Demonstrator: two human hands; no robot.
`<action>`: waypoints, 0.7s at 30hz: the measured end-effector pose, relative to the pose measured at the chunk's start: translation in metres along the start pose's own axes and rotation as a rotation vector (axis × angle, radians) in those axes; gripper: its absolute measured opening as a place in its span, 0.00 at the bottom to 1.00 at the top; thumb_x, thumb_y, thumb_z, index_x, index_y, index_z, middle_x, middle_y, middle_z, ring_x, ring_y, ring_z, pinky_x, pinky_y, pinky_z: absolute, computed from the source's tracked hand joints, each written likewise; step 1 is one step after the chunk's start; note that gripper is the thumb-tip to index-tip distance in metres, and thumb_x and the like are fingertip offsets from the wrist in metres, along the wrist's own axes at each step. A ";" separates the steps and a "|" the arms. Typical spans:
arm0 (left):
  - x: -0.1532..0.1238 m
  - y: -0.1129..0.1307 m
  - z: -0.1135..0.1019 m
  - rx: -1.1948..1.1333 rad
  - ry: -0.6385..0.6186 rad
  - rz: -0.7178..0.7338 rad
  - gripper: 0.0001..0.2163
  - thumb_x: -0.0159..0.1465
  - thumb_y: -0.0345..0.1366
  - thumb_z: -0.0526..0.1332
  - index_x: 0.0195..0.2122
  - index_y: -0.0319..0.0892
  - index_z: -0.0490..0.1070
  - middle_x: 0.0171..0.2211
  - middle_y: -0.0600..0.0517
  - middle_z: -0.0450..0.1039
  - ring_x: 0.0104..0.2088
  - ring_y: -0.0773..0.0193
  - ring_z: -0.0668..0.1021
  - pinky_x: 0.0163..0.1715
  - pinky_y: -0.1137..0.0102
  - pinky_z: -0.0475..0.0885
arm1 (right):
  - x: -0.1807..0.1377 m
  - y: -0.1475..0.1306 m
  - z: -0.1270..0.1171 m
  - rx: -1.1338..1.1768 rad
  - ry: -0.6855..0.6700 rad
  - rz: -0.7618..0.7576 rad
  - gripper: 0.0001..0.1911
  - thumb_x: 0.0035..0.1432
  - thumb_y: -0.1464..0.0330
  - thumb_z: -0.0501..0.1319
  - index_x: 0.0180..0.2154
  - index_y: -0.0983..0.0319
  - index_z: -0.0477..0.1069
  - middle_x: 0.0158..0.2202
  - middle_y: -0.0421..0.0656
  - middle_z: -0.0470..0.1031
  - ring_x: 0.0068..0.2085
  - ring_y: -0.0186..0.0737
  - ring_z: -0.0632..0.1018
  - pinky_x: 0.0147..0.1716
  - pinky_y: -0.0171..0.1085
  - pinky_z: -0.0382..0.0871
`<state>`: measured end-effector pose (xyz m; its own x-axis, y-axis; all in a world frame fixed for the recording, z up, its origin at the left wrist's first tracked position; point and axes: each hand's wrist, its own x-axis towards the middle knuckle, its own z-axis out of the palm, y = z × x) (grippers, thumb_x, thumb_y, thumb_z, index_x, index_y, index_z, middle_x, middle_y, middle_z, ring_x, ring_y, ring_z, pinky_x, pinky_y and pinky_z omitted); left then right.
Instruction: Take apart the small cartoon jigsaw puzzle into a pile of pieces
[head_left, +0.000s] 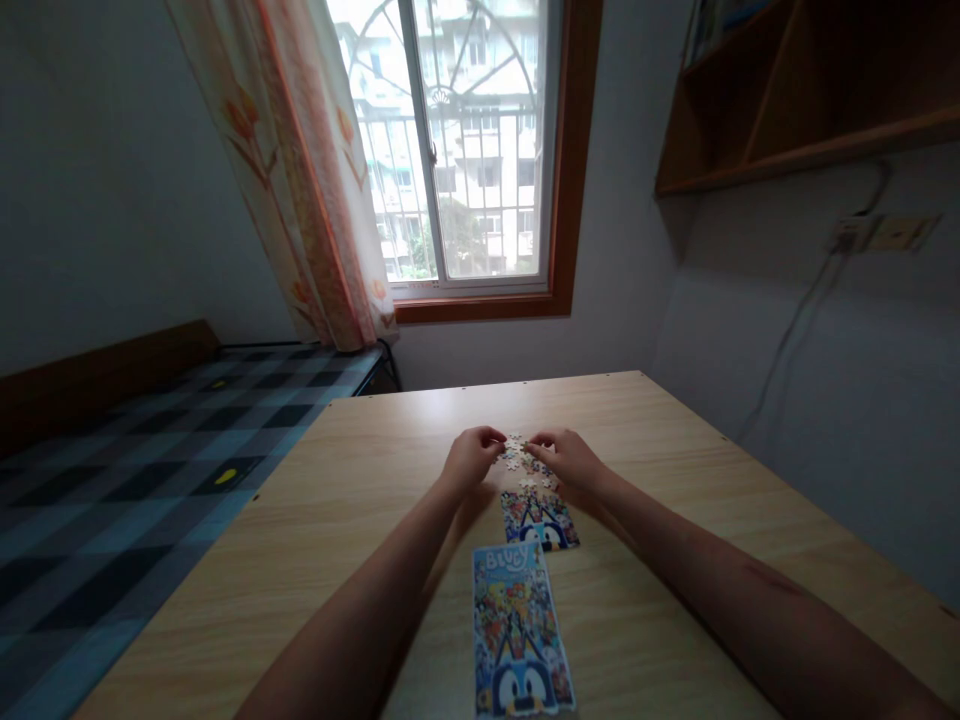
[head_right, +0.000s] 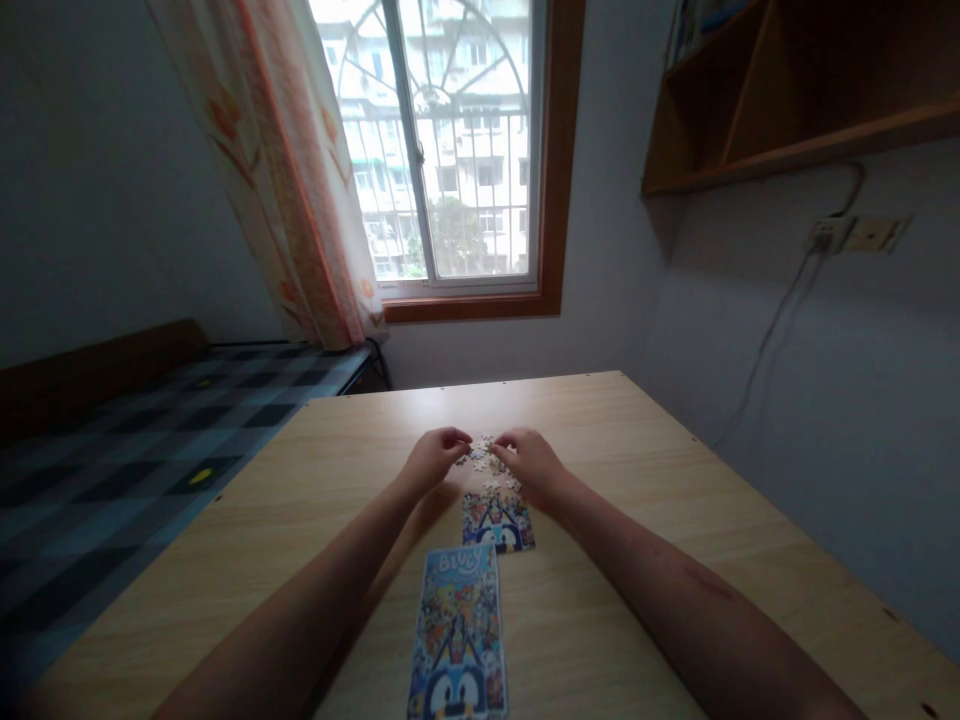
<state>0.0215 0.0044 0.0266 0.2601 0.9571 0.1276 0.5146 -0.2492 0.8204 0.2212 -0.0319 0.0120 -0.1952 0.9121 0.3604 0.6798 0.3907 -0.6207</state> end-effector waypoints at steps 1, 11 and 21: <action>0.000 -0.001 0.000 0.042 0.016 0.008 0.06 0.60 0.28 0.63 0.37 0.38 0.79 0.29 0.50 0.79 0.28 0.66 0.78 0.31 0.73 0.70 | 0.000 0.000 0.002 -0.039 0.006 -0.016 0.10 0.62 0.66 0.61 0.37 0.62 0.81 0.38 0.45 0.81 0.42 0.40 0.77 0.43 0.35 0.65; -0.017 -0.005 0.005 0.619 0.135 0.184 0.10 0.63 0.32 0.59 0.39 0.46 0.81 0.41 0.48 0.80 0.44 0.54 0.77 0.47 0.61 0.70 | -0.008 -0.007 -0.003 -0.391 0.032 0.083 0.11 0.63 0.65 0.60 0.42 0.55 0.81 0.48 0.44 0.78 0.51 0.45 0.71 0.51 0.42 0.58; -0.023 -0.010 0.020 0.712 0.028 0.473 0.16 0.62 0.33 0.61 0.50 0.52 0.78 0.58 0.47 0.70 0.58 0.50 0.69 0.58 0.52 0.65 | -0.014 -0.019 -0.003 -0.552 -0.109 0.103 0.13 0.57 0.56 0.64 0.36 0.56 0.82 0.39 0.48 0.77 0.47 0.48 0.70 0.48 0.41 0.58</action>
<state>0.0273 -0.0178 0.0043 0.5614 0.7297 0.3903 0.7499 -0.6480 0.1329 0.2132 -0.0524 0.0213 -0.1602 0.9611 0.2248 0.9619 0.2032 -0.1830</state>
